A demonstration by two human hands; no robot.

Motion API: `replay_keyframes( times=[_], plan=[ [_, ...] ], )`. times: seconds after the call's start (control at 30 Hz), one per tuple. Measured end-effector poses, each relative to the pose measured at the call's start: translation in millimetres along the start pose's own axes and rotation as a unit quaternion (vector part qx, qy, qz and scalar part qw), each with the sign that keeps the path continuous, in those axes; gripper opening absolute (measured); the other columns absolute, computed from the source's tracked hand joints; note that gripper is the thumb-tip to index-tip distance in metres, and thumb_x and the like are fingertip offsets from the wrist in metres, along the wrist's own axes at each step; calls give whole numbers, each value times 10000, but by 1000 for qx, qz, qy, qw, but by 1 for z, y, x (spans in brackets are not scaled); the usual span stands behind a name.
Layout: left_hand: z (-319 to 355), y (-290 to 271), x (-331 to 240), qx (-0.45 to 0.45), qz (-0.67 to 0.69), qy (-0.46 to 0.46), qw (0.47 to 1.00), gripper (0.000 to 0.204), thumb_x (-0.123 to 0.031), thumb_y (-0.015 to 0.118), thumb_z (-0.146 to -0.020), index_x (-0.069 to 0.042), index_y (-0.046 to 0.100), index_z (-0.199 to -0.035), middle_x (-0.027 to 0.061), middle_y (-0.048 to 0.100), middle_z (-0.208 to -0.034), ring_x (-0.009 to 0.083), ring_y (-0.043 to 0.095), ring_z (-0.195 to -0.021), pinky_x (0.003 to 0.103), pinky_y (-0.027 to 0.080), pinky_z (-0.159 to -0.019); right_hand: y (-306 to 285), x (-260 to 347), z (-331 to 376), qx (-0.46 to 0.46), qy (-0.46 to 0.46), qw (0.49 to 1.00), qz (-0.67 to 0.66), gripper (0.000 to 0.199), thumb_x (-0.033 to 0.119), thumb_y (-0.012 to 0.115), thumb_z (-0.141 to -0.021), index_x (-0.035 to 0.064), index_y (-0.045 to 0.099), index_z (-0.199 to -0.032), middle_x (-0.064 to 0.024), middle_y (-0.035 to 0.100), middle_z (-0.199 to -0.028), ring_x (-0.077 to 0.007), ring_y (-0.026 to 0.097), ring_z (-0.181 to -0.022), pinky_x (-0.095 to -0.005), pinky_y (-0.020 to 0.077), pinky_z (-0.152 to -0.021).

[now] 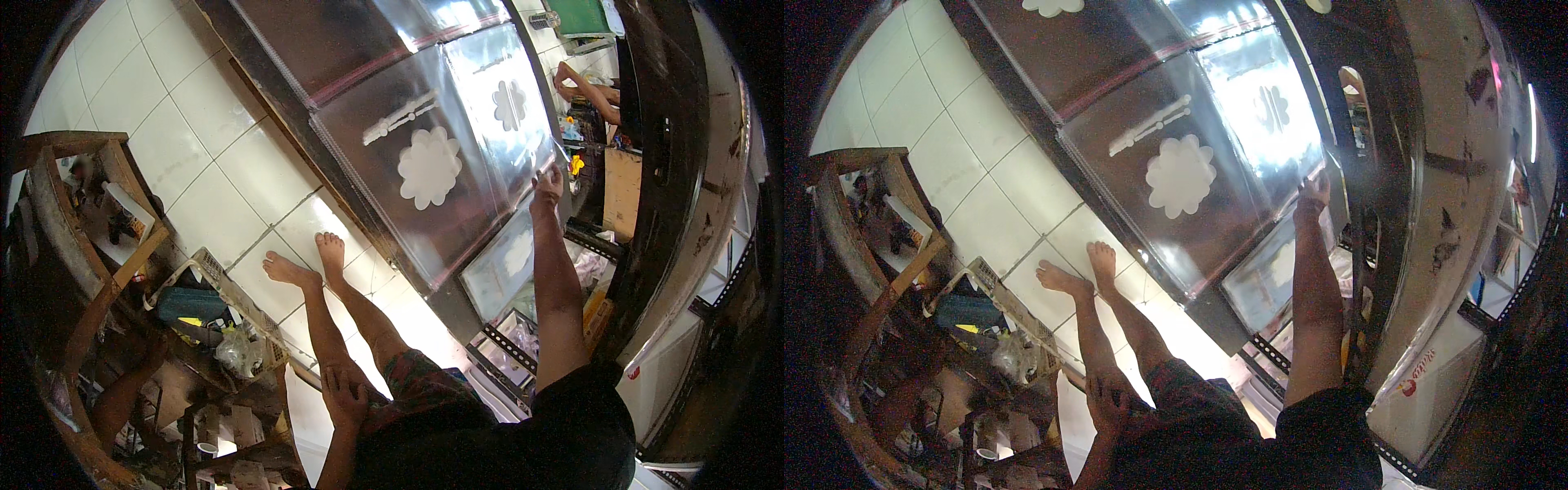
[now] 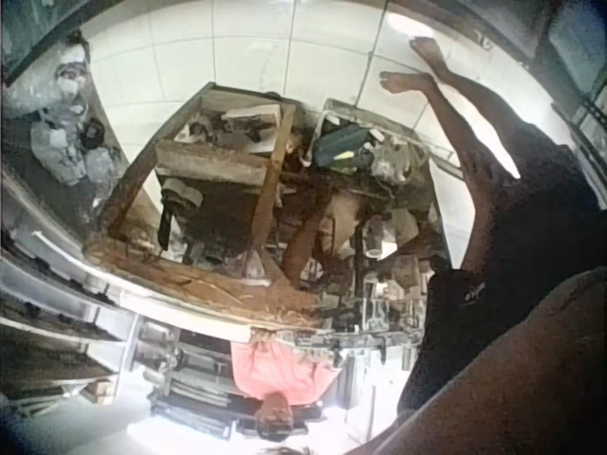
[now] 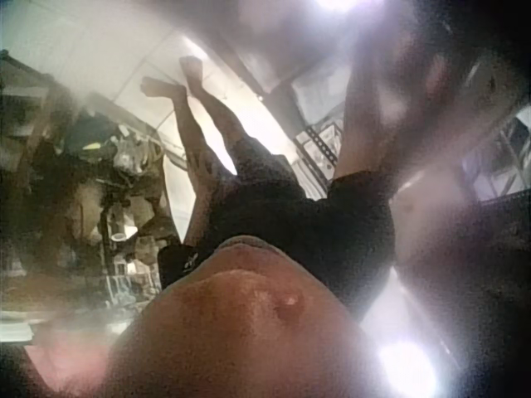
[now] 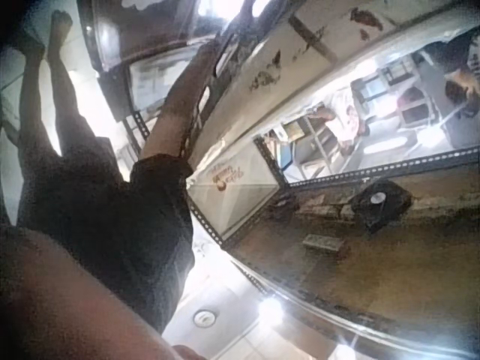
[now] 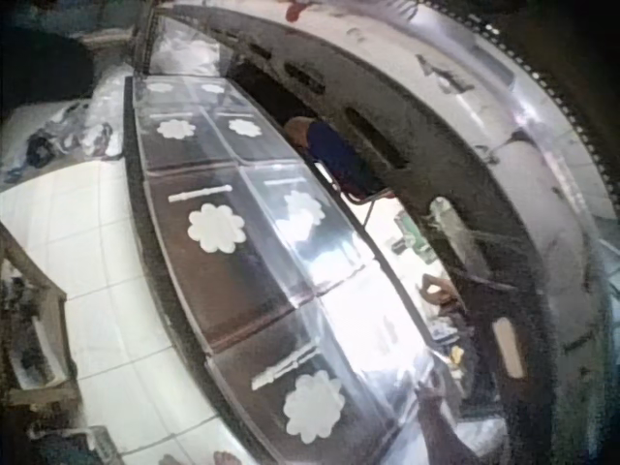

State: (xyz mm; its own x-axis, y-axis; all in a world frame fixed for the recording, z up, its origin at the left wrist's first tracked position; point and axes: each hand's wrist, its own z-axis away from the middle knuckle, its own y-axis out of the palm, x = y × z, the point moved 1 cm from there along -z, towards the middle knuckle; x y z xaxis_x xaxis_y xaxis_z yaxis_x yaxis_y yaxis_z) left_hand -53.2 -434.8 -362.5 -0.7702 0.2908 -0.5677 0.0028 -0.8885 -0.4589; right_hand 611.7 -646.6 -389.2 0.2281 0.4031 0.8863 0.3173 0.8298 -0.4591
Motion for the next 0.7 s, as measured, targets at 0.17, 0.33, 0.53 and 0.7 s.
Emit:
replay_keyframes(
  times=[0.17,0.33,0.53,0.7],
  plan=[
    [5,-3,-6,-15,-32,-7,999,573,-253,721,-794,41,581,-1265,334,379,-1494,540,370,-1379,609,369,-1123,-15,-2,36,15,-240,931,274,421,-3,515,-941,7,535,-1362,-172,489,-1370,-206,605,-1152,-306,549,-837],
    [-1,-14,-10,-58,-19,3,998,558,-270,704,-812,51,580,-1251,347,426,-1444,540,407,-1343,604,373,-1117,22,23,147,55,-332,905,258,444,40,568,-895,-16,550,-1335,-183,511,-1379,-321,521,-1277,-446,388,-1114],
    [5,-50,-16,-54,17,41,998,452,-231,671,-847,30,601,-1208,311,561,-1274,483,528,-1198,572,413,-1040,50,93,335,337,-382,807,297,571,77,676,-802,46,571,-1362,-239,543,-1381,-432,482,-1322,-476,370,-1138],
    [-3,-118,-46,-51,-5,31,998,363,-182,632,-875,6,627,-1186,232,640,-1140,427,576,-1096,546,431,-972,61,111,381,324,-328,827,321,545,190,652,-870,65,544,-1390,-244,480,-1467,-441,417,-1379,-510,315,-1168]
  ],
)
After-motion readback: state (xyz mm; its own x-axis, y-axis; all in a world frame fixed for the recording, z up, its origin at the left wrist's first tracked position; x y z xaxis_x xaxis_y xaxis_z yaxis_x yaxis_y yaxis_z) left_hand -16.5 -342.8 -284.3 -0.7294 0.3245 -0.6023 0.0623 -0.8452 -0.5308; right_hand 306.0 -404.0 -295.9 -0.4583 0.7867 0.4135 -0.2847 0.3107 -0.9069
